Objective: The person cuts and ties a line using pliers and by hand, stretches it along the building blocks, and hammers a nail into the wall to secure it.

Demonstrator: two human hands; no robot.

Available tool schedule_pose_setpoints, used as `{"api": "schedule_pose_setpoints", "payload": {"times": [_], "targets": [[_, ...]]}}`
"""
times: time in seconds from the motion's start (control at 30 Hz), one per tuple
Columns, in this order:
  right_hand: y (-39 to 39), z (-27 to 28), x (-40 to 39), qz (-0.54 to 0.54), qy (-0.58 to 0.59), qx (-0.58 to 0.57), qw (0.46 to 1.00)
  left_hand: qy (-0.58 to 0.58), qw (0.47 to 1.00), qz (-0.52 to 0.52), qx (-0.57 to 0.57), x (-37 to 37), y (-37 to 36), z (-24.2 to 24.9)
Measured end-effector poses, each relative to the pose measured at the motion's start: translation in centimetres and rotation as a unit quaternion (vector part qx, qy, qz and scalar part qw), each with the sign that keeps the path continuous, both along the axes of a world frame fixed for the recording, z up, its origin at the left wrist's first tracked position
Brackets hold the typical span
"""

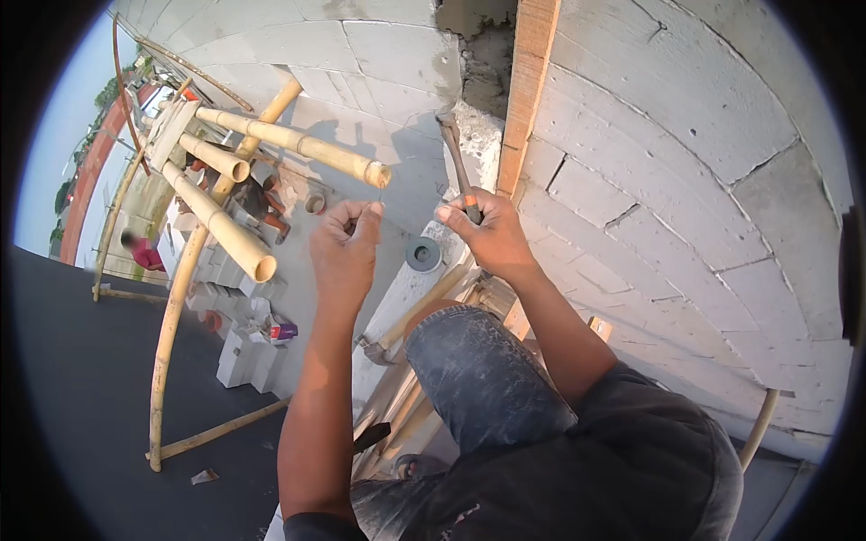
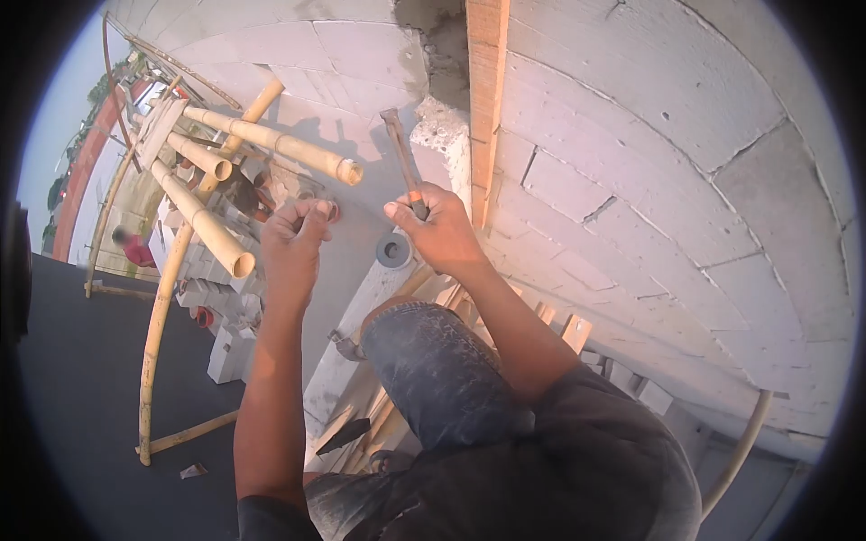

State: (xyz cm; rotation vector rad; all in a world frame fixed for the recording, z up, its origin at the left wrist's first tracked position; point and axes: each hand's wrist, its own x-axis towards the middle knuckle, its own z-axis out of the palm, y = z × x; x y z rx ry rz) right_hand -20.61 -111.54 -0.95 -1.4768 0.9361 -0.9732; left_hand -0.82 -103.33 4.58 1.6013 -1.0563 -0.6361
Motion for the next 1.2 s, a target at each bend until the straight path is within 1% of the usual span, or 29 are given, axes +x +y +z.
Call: {"api": "schedule_pose_setpoints", "payload": {"times": [0.07,0.13,0.2,0.23,0.3,0.33,0.4,0.47,0.53,0.57,0.63,0.67,0.7,0.73,0.8,0.87,0.97,1.03,1.1,1.13,1.2], "targets": [[-0.2,-2.3,-4.3,-0.019,0.097,0.051,0.994,-0.015,1.0,-0.008,0.022,-1.3,-3.5,0.5],[0.3,-4.2,-7.8,-0.054,0.15,0.081,0.984,-0.031,0.999,-0.015,0.041,-2.7,-6.9,0.4],[0.9,-7.1,-10.6,-0.095,0.173,0.064,0.978,-0.035,0.998,-0.023,0.036,-4.1,-9.9,-1.0],[1.3,-7.9,-11.7,-0.094,0.174,0.066,0.978,-0.035,0.998,-0.022,0.037,-4.6,-11.1,-1.4],[2.4,-9.5,-13.7,-0.126,0.239,0.095,0.958,-0.069,0.995,-0.053,0.056,-5.5,-12.9,-2.1],[3.1,-11.1,-14.8,-0.125,0.239,0.099,0.958,-0.069,0.994,-0.054,0.06,-5.8,-13.6,-2.6],[5.2,-14.3,-17.0,-0.091,0.29,-0.027,0.952,-0.055,0.993,-0.063,0.082,-6.4,-14.8,-3.6],[7.4,-16.4,-18.7,-0.083,0.301,0.021,0.95,-0.063,0.99,-0.076,0.101,-6.5,-15.6,-4.1],[10.7,-18.6,-21.5,-0.015,0.363,0.027,0.931,-0.05,0.987,-0.095,0.119,-6.9,-16.0,-4.9],[12.5,-19.4,-22.7,-0.008,0.38,0.037,0.924,-0.034,0.986,-0.099,0.129,-6.6,-15.9,-5.1],[13.8,-21.1,-24.3,0.009,0.411,0.04,0.911,-0.057,0.985,-0.111,0.12,-5.9,-16.4,-6.2],[14.5,-21.7,-25.0,0.023,0.425,0.039,0.904,-0.048,0.983,-0.12,0.134,-6.0,-16.2,-6.2],[15.0,-22.2,-25.6,0.022,0.414,0.016,0.91,-0.049,0.984,-0.119,0.125,-6.0,-16.1,-5.9],[15.2,-22.5,-26.0,0.021,0.417,0.022,0.908,-0.052,0.986,-0.116,0.112,-6.1,-16.2,-5.9],[15.7,-23.0,-26.8,0.071,0.437,-0.01,0.897,-0.033,0.987,-0.109,0.112,-6.6,-16.2,-6.2],[15.9,-24.0,-27.0,0.083,0.443,-0.025,0.892,-0.023,0.99,-0.096,0.103,-6.5,-16.4,-6.1],[15.0,-24.6,-26.1,0.1,0.437,-0.107,0.887,-0.019,0.993,-0.09,0.069,-7.0,-16.7,-5.9],[14.2,-24.8,-25.0,0.11,0.447,-0.126,0.879,-0.033,0.988,-0.081,0.124,-7.9,-16.6,-5.0],[13.6,-25.5,-24.4,0.123,0.446,-0.139,0.875,-0.045,0.989,-0.078,0.12,-8.0,-16.9,-5.5],[13.6,-25.6,-24.0,0.13,0.456,-0.122,0.872,-0.043,0.991,-0.066,0.108,-8.1,-16.9,-5.8],[13.7,-26.2,-23.9,0.122,0.438,-0.134,0.881,-0.039,0.994,-0.043,0.088,-8.2,-17.2,-6.4]]}}
